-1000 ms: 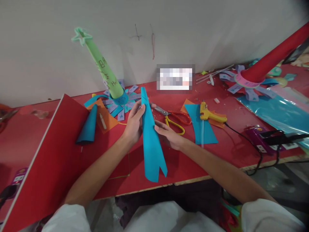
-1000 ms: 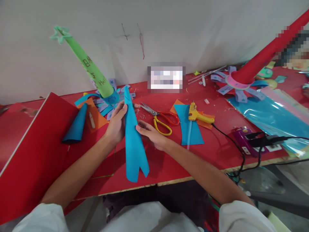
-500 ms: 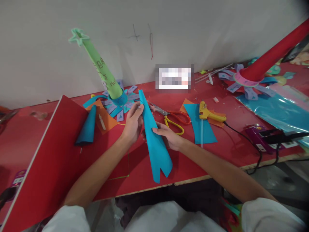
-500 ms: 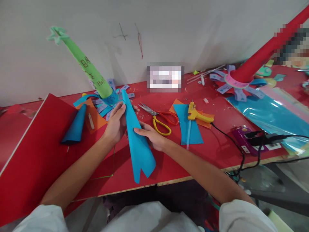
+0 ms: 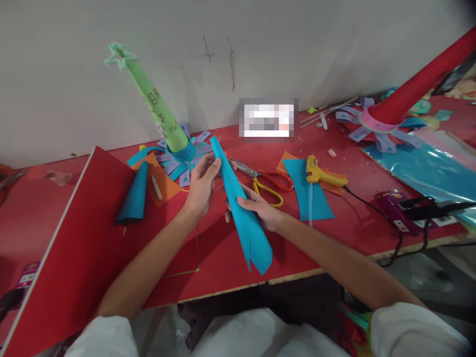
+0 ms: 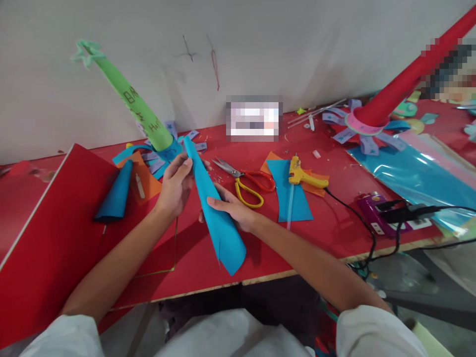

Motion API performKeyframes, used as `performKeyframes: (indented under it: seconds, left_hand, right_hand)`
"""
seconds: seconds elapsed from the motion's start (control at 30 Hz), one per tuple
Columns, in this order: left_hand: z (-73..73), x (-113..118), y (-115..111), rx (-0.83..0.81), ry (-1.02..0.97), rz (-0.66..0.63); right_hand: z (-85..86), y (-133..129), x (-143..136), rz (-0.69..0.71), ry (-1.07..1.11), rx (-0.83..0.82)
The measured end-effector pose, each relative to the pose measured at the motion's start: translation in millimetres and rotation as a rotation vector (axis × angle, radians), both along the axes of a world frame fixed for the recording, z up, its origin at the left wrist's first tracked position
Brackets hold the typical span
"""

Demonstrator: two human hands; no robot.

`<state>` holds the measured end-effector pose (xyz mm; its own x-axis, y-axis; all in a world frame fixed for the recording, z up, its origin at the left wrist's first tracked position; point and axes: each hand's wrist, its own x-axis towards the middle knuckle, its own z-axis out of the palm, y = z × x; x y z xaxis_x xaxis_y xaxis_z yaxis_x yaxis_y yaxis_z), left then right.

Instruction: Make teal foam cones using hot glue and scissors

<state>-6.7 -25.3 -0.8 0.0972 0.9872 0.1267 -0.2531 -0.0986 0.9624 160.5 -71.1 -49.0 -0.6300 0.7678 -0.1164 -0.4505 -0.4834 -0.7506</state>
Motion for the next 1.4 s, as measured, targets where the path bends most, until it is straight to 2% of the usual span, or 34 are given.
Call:
performKeyframes:
  seconds: [0.17,0.43,0.63,0.8,1.03,1.23,1.4]
  left_hand:
    - [-2.3,-2.5,2.3,0.03,0.039,0.01]
    - [-0.9,-3.1,2.1,-0.032,0.013,0.007]
    - [0.3,-3.5,1.5,-0.071,-0.009,-0.006]
    - [4.7,-2.2,-1.1,-0.036,-0.044,-0.021]
    - [5.7,-0.7,-3.4,-0.046,-0.026,-0.015]
    - [0.4,-2.0,-0.4,-0.019,-0.044,-0.031]
    - [-1.2,-2.9,2.2,0.006,-0.018,0.011]
  right_hand:
    - [1.0,-1.2,-0.6,0.0,-0.043,-0.018]
    - [-0.1,-1.1,-1.5,-0.072,-0.087,-0.045]
    - [-1.3,0.7,-0.4,-0.024,-0.044,0.062]
    - [-1.1,-0.2,1.0,0.005,0.016,0.15]
    - [2.5,-1.2,0.3,0.078,0.034,0.111]
    - [2.3,-0.2,0.2,0.024,0.038,0.125]
    - [-0.8,0.1,-0.6,-0.022,0.006,0.099]
